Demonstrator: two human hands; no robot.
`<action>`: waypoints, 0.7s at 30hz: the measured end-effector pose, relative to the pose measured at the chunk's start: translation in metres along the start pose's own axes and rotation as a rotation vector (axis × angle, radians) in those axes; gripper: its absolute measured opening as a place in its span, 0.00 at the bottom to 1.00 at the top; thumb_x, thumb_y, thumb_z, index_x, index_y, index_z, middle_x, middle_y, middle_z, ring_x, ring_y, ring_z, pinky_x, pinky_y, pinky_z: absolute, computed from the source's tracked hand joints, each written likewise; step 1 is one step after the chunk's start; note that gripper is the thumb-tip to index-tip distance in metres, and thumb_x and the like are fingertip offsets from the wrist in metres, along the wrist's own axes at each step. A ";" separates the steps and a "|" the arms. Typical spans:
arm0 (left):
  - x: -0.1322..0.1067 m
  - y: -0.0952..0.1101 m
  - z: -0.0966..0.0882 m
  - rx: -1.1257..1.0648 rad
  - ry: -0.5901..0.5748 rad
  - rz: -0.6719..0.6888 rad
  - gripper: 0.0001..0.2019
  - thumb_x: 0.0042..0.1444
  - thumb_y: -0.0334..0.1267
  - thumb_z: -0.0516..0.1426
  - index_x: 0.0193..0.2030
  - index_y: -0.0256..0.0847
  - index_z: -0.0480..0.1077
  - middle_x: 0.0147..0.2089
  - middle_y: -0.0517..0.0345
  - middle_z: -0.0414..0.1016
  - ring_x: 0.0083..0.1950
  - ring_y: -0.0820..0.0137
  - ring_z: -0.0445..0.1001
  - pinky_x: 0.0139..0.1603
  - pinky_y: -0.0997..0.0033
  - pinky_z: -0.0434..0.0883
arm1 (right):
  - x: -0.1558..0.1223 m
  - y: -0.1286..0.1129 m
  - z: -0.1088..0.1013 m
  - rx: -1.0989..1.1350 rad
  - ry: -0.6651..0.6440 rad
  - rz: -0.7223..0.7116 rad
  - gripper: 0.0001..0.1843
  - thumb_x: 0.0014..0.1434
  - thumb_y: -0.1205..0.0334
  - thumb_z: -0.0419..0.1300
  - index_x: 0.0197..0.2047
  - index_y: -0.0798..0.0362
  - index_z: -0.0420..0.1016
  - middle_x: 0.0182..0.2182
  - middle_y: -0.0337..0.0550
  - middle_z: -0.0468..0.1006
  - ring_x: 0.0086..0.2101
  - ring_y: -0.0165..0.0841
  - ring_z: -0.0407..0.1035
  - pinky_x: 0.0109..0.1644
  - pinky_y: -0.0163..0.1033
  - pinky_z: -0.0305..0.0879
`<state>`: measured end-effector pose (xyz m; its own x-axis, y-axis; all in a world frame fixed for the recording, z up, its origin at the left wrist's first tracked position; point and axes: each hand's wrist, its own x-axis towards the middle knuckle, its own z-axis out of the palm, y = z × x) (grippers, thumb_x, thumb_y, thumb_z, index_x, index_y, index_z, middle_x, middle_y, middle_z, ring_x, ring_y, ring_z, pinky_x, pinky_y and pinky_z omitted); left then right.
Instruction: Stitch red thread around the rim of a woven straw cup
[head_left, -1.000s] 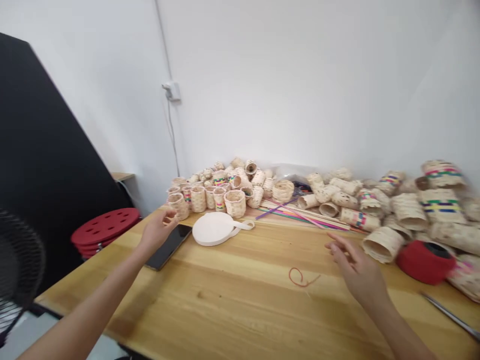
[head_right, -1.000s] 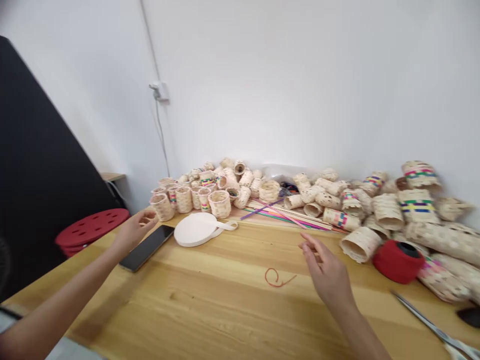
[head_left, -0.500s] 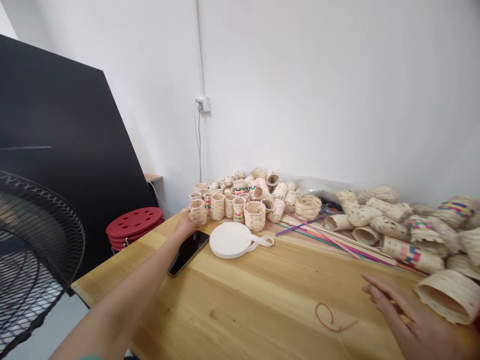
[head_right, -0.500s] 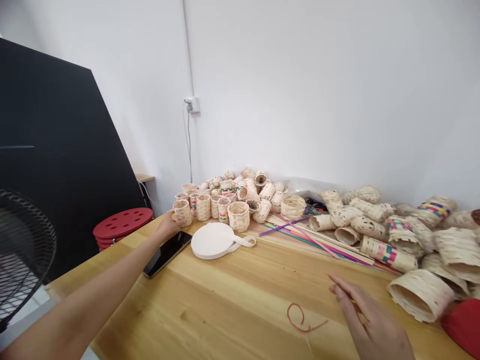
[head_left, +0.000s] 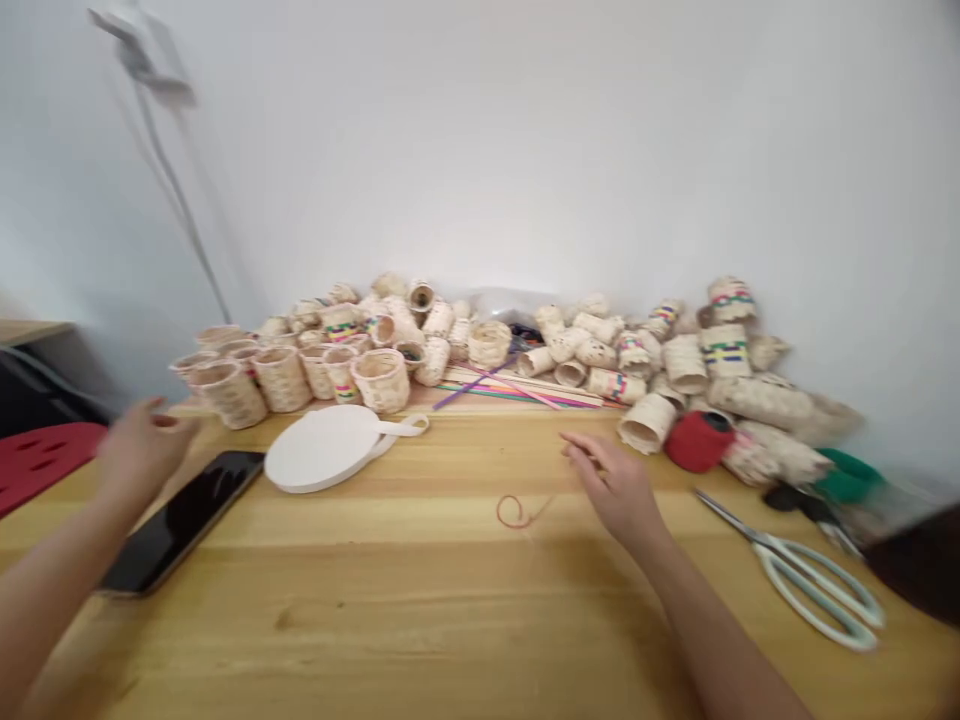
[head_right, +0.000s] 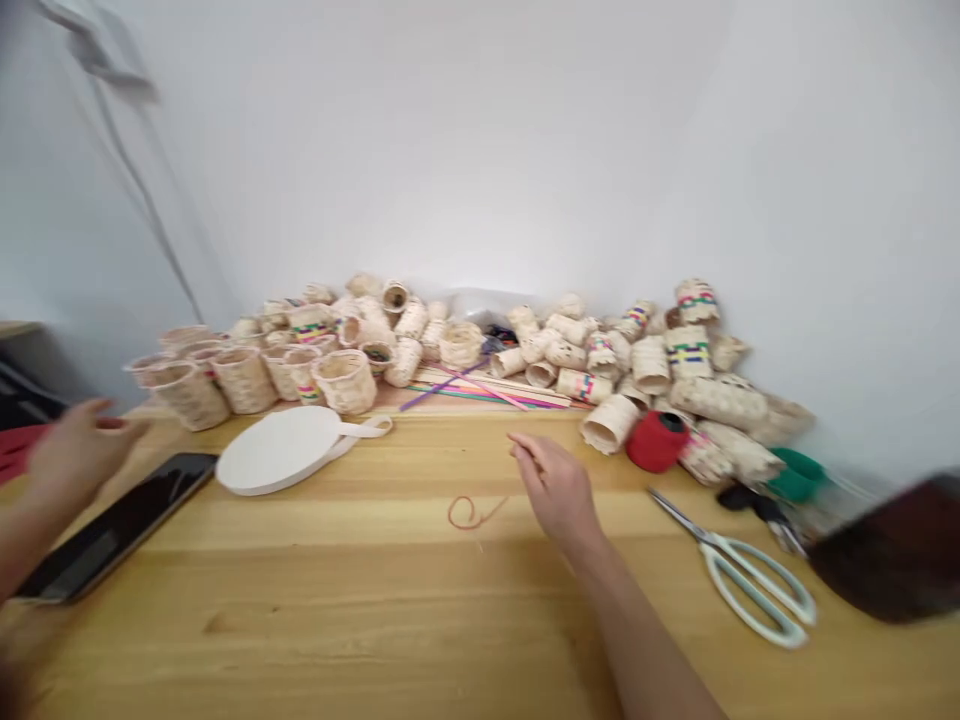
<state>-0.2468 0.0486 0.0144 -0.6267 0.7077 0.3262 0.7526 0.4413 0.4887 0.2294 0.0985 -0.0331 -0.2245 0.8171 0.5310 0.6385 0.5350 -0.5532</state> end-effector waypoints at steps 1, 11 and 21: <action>-0.008 0.006 -0.006 -0.015 0.070 -0.039 0.31 0.56 0.56 0.45 0.64 0.45 0.53 0.54 0.49 0.70 0.55 0.40 0.67 0.47 0.33 0.67 | 0.000 0.000 0.000 -0.008 -0.020 0.014 0.17 0.64 0.59 0.48 0.48 0.54 0.73 0.43 0.50 0.79 0.43 0.39 0.73 0.45 0.42 0.69; -0.153 0.147 0.028 -0.515 -0.507 0.536 0.17 0.44 0.52 0.56 0.39 0.48 0.75 0.36 0.57 0.79 0.33 0.61 0.73 0.33 0.64 0.72 | -0.002 0.029 -0.014 -0.019 -0.490 0.031 0.12 0.55 0.70 0.60 0.43 0.55 0.77 0.40 0.44 0.81 0.37 0.35 0.75 0.41 0.36 0.69; -0.183 0.187 0.113 -0.870 -0.913 0.240 0.18 0.48 0.43 0.55 0.46 0.39 0.71 0.36 0.51 0.79 0.27 0.67 0.73 0.18 0.74 0.64 | -0.008 0.015 0.007 -0.178 -0.487 -0.082 0.07 0.57 0.71 0.60 0.28 0.55 0.74 0.29 0.42 0.75 0.34 0.35 0.68 0.37 0.36 0.59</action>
<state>0.0317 0.0641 -0.0452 0.1310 0.9911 -0.0222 0.2313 -0.0087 0.9728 0.2356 0.1011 -0.0503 -0.5682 0.8018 0.1851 0.7101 0.5914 -0.3820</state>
